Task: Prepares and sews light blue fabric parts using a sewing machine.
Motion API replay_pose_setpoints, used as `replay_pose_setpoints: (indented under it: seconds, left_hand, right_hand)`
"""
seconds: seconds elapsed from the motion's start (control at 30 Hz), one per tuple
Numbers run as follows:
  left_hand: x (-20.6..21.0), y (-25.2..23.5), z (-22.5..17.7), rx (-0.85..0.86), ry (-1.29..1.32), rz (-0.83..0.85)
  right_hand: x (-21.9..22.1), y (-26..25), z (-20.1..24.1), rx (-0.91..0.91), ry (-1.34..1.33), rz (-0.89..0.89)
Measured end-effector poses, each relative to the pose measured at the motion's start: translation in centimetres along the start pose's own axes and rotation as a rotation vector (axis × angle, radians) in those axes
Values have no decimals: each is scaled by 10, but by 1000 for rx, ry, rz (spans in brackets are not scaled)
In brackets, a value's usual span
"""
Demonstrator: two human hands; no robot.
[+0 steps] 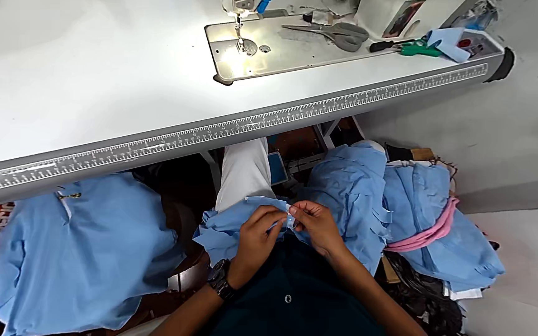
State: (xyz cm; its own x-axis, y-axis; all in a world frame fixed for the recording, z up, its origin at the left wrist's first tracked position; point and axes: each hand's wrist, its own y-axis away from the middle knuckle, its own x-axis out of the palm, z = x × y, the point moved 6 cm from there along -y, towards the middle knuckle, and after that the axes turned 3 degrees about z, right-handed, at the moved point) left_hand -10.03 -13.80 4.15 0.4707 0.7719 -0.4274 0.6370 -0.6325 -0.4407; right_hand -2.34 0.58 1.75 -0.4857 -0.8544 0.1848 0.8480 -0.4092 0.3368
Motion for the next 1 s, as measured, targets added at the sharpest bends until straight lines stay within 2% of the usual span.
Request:
replay_pose_setpoints:
  seconds: [0.1,0.27,0.43,0.5,0.6,0.7,0.8,1.0]
  left_hand:
    - [-7,3,-2,22,-66,-20]
    - [-19,8,-4,67,-196,-90]
    - [-16,8,13,-182,-109,-19]
    - [-19,8,16,-210,-86,-41]
    - [-31,5,11,-176,-50,-80]
    - [-39,1,-4,-55,-116,-95]
    - [-29,3,-17,64,-202,-91]
    - [-19,6,-15,123,-226,-110]
  right_hand:
    - [3,2,-1,123,-110,30]
    - [6,1,0,87,-95,26]
    - [10,3,1,26,-51,16]
    - [11,4,3,-5,-26,7]
    - [10,7,8,-59,67,-6]
    - [11,7,9,-89,112,1]
    - [14,9,12,-89,127,20]
    - [17,8,11,19,8,31]
